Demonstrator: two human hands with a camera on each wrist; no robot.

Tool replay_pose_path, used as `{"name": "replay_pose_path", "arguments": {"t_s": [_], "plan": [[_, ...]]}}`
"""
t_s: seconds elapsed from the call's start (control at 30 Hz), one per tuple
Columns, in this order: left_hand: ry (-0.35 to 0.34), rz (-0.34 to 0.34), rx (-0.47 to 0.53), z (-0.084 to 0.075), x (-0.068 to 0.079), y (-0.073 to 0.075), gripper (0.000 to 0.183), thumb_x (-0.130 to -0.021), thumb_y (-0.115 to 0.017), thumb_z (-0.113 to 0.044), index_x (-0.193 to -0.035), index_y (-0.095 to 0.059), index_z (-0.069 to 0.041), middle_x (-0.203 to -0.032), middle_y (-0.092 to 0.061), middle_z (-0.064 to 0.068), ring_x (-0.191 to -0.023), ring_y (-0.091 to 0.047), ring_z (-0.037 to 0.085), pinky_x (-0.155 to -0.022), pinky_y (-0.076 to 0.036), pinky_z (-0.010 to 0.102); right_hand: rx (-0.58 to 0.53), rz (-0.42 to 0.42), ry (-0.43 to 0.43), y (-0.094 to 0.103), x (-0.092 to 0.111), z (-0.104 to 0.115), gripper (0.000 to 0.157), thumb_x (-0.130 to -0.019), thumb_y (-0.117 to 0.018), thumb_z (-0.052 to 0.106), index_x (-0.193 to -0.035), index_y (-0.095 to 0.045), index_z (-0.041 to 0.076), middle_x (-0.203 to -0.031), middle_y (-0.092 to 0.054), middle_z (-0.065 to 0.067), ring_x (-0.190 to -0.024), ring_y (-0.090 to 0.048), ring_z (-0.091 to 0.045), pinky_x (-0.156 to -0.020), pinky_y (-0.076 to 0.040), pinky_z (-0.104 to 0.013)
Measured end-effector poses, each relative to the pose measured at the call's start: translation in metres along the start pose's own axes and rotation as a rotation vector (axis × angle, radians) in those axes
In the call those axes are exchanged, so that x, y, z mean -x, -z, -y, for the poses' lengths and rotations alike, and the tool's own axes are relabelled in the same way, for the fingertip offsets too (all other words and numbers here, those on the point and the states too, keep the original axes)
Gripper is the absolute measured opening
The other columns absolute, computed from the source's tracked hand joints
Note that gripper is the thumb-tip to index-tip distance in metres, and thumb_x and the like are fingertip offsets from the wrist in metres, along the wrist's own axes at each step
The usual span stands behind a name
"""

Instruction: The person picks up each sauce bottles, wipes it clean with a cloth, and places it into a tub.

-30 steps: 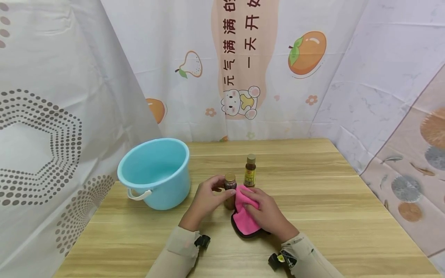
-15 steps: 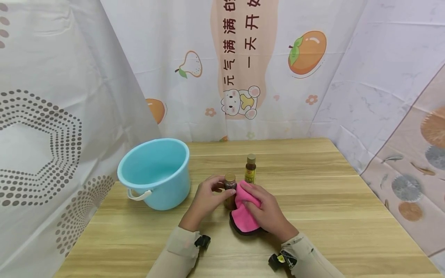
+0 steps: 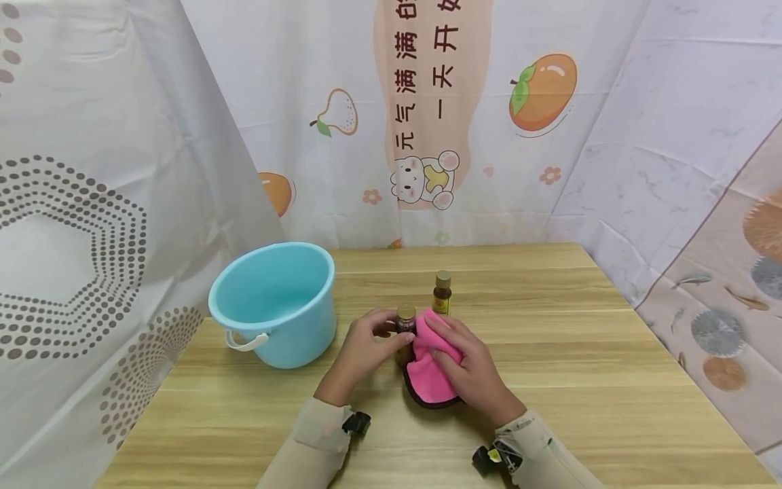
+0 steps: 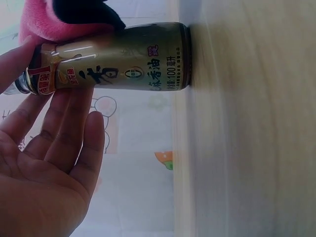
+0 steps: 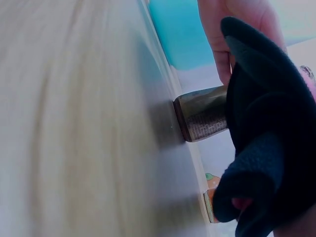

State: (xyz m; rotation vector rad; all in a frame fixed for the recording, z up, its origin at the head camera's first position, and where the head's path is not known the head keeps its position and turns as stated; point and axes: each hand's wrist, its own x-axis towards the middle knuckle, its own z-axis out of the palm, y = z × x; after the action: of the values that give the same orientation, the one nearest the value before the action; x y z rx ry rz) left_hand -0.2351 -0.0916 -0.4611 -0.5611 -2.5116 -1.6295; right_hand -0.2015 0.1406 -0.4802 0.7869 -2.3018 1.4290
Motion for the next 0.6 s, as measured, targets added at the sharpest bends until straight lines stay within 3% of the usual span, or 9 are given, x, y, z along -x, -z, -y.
{"name": "replay_pose_path", "arguments": {"t_s": [0.33,0.6], "plan": [[0.028,-0.004,-0.011,-0.0014,0.0003,0.0027,0.032,-0.088,-0.083,-0.044,-0.116,-0.075,-0.031,-0.117,-0.071,-0.009,-0.105,-0.069,0.015,-0.094,-0.060,0.043,0.028,0.026,-0.049,-0.0024,-0.0011,-0.0046,0.052,-0.099,-0.070,0.011,-0.147,-0.059,0.026,-0.151,-0.055,0.004,-0.133,-0.058,-0.018,-0.103,-0.054,-0.030],[0.114,-0.002,-0.003,-0.0031,0.0020,0.0010,0.057,-0.086,-0.083,-0.050,-0.134,-0.066,-0.024,-0.122,-0.070,-0.004,-0.108,-0.071,0.022,-0.089,-0.061,0.040,0.073,0.058,-0.105,-0.0023,0.0028,-0.0076,0.052,-0.097,-0.072,0.009,-0.145,-0.062,0.023,-0.147,-0.059,0.001,-0.129,-0.060,-0.020,-0.100,-0.057,-0.035]]}}
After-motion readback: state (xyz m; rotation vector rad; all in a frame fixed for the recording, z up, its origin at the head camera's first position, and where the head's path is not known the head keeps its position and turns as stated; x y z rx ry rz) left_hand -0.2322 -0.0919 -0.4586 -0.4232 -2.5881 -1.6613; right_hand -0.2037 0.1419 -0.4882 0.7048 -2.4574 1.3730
